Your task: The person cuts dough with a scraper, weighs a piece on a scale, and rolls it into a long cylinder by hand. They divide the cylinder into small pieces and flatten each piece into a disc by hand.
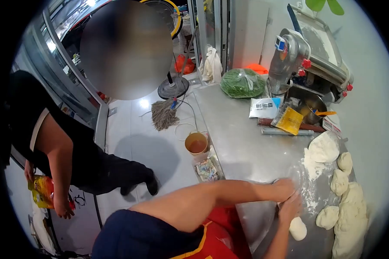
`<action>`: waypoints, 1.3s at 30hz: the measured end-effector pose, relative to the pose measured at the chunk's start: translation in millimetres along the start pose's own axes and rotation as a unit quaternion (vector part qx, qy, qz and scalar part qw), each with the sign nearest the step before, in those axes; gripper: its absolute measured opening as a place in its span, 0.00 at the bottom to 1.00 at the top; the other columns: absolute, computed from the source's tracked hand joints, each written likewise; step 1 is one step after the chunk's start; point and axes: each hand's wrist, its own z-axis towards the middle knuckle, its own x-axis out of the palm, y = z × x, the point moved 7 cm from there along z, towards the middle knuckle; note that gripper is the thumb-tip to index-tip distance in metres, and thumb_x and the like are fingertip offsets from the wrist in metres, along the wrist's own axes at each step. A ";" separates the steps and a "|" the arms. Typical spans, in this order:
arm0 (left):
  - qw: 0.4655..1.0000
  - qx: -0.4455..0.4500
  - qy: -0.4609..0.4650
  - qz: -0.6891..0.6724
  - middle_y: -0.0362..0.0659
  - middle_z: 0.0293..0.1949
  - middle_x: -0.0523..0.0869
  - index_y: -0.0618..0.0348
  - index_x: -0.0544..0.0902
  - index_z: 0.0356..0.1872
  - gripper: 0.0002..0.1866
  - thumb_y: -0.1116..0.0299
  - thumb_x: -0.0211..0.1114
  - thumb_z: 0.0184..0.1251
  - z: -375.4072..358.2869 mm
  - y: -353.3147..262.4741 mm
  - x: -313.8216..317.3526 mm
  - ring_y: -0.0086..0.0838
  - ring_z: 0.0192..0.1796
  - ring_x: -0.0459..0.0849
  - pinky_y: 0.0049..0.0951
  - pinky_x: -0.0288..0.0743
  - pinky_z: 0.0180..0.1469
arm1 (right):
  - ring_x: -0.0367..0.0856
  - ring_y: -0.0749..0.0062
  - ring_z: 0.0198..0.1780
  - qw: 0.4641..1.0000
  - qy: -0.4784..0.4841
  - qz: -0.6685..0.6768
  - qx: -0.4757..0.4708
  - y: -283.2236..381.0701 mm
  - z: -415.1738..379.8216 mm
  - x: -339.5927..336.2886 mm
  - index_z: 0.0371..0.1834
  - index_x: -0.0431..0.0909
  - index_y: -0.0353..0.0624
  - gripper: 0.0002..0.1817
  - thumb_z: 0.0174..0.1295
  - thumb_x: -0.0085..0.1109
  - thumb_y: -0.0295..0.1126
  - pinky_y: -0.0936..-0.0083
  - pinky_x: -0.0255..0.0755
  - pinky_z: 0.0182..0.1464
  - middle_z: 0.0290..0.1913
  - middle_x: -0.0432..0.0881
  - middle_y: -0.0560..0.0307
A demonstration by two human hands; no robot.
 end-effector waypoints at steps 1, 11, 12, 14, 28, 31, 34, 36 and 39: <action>0.997 0.008 0.042 -0.065 0.50 0.53 0.80 0.63 0.82 0.47 0.17 0.66 0.55 0.61 -24.8 -20.1 -43.4 0.43 0.63 0.71 0.42 0.59 0.69 | 0.59 0.40 0.70 0.987 0.033 0.136 -0.078 6.1 -27.4 -9.9 0.70 0.64 0.41 0.31 0.74 0.33 0.52 0.44 0.48 0.71 0.70 0.66 0.42; 0.993 0.072 -0.017 0.087 0.51 0.64 0.72 0.65 0.72 0.63 0.33 0.51 0.59 0.61 -122.6 -95.8 -37.4 0.46 0.68 0.66 0.53 0.58 0.68 | 0.58 0.50 0.74 0.973 -0.137 -0.102 -0.158 -44.0 -139.0 -35.6 0.72 0.61 0.41 0.36 0.60 0.55 0.40 0.44 0.42 0.74 0.72 0.64 0.47; 0.994 0.067 -0.023 0.079 0.51 0.64 0.71 0.63 0.72 0.63 0.33 0.49 0.58 0.62 -112.2 -91.9 -33.5 0.46 0.70 0.66 0.59 0.58 0.67 | 0.61 0.52 0.72 0.972 -0.152 -0.097 -0.151 -45.5 -123.5 -38.4 0.71 0.61 0.41 0.35 0.61 0.53 0.41 0.43 0.45 0.72 0.71 0.65 0.46; 0.994 0.048 -0.012 0.098 0.51 0.66 0.72 0.61 0.73 0.63 0.31 0.49 0.56 0.66 -76.9 -74.0 -14.1 0.47 0.71 0.65 0.66 0.56 0.65 | 0.65 0.55 0.69 0.975 -0.168 -0.071 -0.129 -54.7 -80.5 -41.2 0.66 0.66 0.40 0.29 0.64 0.49 0.44 0.40 0.49 0.70 0.67 0.69 0.47; 0.986 0.136 0.067 -0.069 0.58 0.66 0.71 0.63 0.73 0.64 0.24 0.60 0.55 0.71 -113.7 -112.6 -63.2 0.50 0.72 0.64 0.52 0.50 0.74 | 0.63 0.44 0.69 0.980 -0.151 -0.039 -0.123 -56.7 -187.9 -65.6 0.66 0.65 0.35 0.36 0.56 0.66 0.40 0.42 0.49 0.71 0.67 0.67 0.40; 0.990 0.121 0.073 0.013 0.57 0.70 0.65 0.65 0.67 0.68 0.29 0.56 0.54 0.72 -124.9 -138.4 -36.0 0.51 0.74 0.58 0.58 0.47 0.73 | 0.64 0.47 0.69 0.975 -0.206 -0.023 -0.085 -75.0 -183.4 -51.3 0.64 0.67 0.34 0.34 0.57 0.65 0.40 0.48 0.51 0.72 0.67 0.67 0.41; 0.985 0.113 0.098 0.085 0.56 0.73 0.62 0.61 0.65 0.70 0.31 0.52 0.51 0.73 -97.1 -128.9 -23.9 0.50 0.76 0.55 0.62 0.45 0.72 | 0.62 0.50 0.71 0.988 -0.151 0.006 0.033 -101.4 -139.8 -48.0 0.65 0.66 0.34 0.32 0.65 0.56 0.46 0.47 0.50 0.72 0.69 0.66 0.42; 0.980 0.102 0.126 0.117 0.54 0.73 0.61 0.57 0.65 0.70 0.30 0.50 0.49 0.74 -56.3 -121.3 -16.1 0.50 0.76 0.54 0.63 0.45 0.71 | 0.60 0.53 0.72 0.973 -0.225 -0.054 -0.001 -116.4 -112.9 -49.9 0.66 0.67 0.36 0.30 0.70 0.44 0.49 0.45 0.48 0.72 0.69 0.66 0.43; 0.983 0.047 0.114 0.135 0.51 0.75 0.59 0.53 0.67 0.71 0.31 0.45 0.43 0.75 -1.4 -105.4 2.3 0.47 0.77 0.53 0.63 0.44 0.73 | 0.59 0.53 0.73 0.955 -0.290 -0.026 0.052 -154.0 -57.8 -52.0 0.64 0.70 0.39 0.28 0.72 0.41 0.48 0.44 0.48 0.72 0.69 0.67 0.44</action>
